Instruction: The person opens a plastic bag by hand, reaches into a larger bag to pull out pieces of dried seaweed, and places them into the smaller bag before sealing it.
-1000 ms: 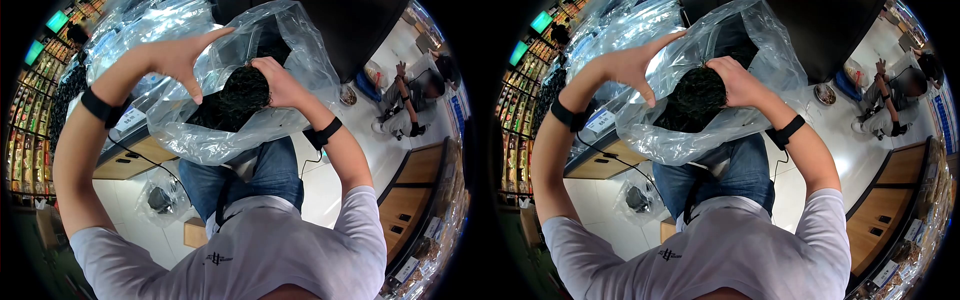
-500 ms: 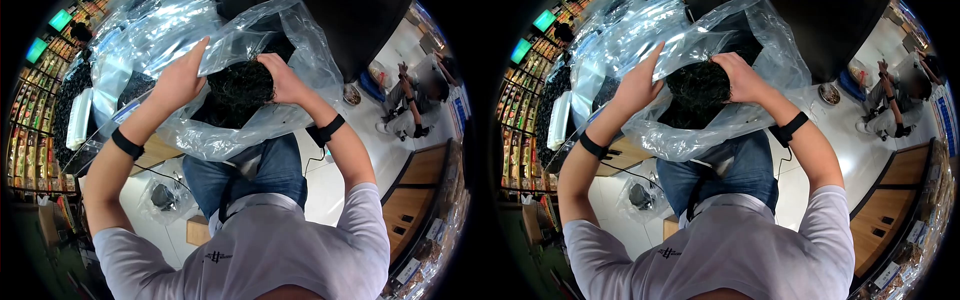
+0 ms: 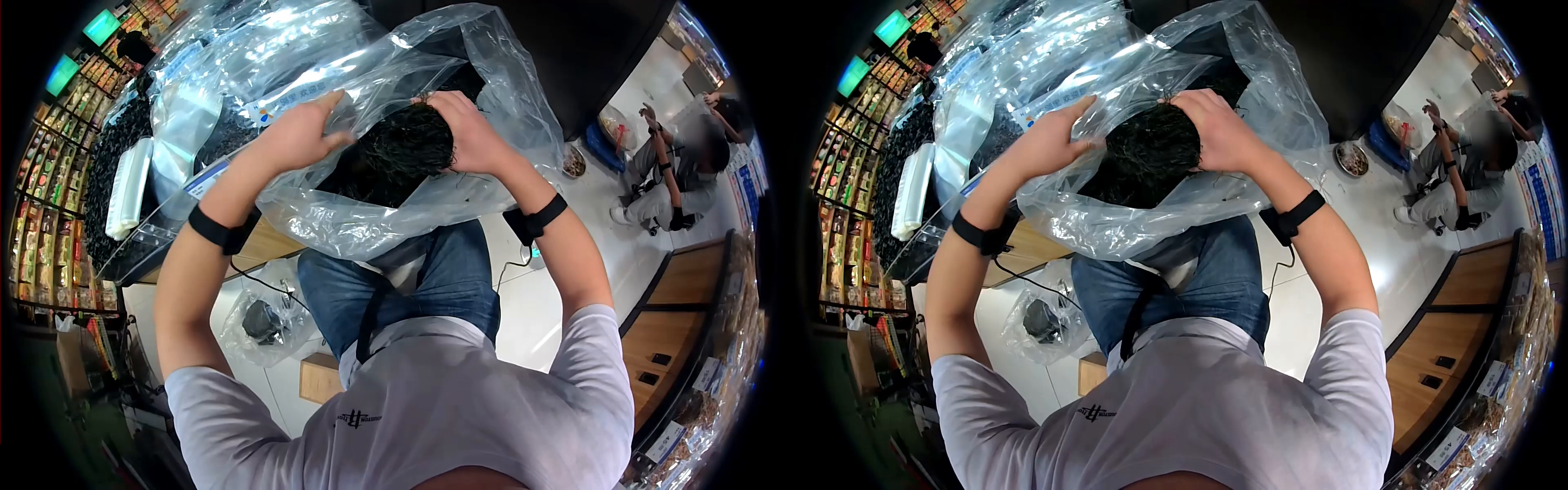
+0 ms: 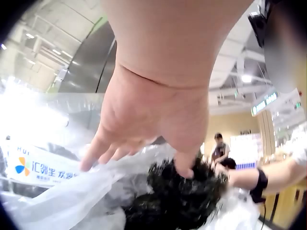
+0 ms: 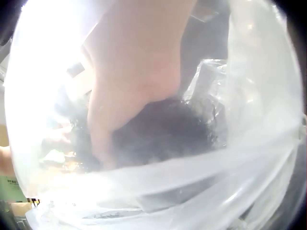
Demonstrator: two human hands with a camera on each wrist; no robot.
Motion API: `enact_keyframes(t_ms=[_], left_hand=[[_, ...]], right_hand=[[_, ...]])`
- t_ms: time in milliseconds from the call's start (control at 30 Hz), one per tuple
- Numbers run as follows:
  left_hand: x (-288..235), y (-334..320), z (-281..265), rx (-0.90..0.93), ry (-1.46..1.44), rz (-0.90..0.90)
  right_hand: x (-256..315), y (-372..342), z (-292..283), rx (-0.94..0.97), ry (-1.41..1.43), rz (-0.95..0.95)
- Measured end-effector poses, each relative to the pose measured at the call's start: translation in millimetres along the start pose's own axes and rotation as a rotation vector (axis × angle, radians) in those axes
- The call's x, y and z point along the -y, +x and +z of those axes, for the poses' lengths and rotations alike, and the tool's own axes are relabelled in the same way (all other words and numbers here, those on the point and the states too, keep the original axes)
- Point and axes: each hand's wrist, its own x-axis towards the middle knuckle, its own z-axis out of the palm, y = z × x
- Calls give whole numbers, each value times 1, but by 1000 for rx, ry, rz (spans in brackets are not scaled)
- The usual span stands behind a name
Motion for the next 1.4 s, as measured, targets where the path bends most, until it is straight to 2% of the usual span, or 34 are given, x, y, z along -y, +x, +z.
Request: enact_keyframes(t_ms=[67,100,167,200,233,300,333,367,433,467,500,567,600,633,700,733,800,900,933,1033,1100,1167,1200,1233,1300,1400], left_hand=[[3,-9,-9,-90,-186,152],[0,-5,-18,-88,-189,152],[-13,10,-35,-76,-506,-100],[-21,16,-39,-137,-377,-154],[-27,21,-44,-137,-378,-156],[-38,33,-54,33,-72,-233],[-41,39,-45,-101,33,-169],[-43,46,-37,-99,34,-166],[-55,55,-33,-581,390,292],[-60,63,-34,-650,472,518],[-64,66,-29,-650,472,523],[-72,76,-15,-207,512,404],[-76,82,-13,-107,584,331],[-79,85,-11,-106,587,337],[-82,91,-8,-24,480,47],[-80,96,-9,-27,485,52],[-73,114,-14,124,424,196],[-63,155,-9,111,331,217],[-58,163,-4,56,246,168],[-59,171,7,4,268,145],[-63,168,6,-33,228,91],[-63,163,-4,-98,40,-31],[-62,161,-15,-23,-46,-89],[-57,162,-13,-23,-47,-91],[-50,159,-13,-216,42,-91],[-52,147,-17,-154,66,-140]], right_hand=[[3,3,0,16,-26,3],[3,3,2,19,-25,5],[3,3,5,-26,-37,2],[5,4,5,-25,-36,1],[7,5,6,-13,-47,-6],[9,6,6,-7,-63,-11],[10,6,8,12,-90,-12],[11,5,10,32,-115,-13],[15,7,11,35,-120,-2],[17,7,11,53,-147,-5],[20,7,11,73,-172,-7],[21,8,12,72,-178,-13],[23,8,14,77,-176,-22],[24,8,15,72,-177,-16],[26,9,15,54,-246,-58],[28,9,16,46,-242,-57],[32,9,17,55,-236,-53],[31,8,22,37,-256,-75],[33,9,22,57,-262,-74],[35,8,20,59,-269,-69],[34,6,22,76,-267,-79],[33,2,24,75,-273,-76],[34,1,24,73,-270,-68],[33,-1,24,72,-266,-61],[32,-2,23,79,-259,-53],[31,-2,20,78,-242,-33]])
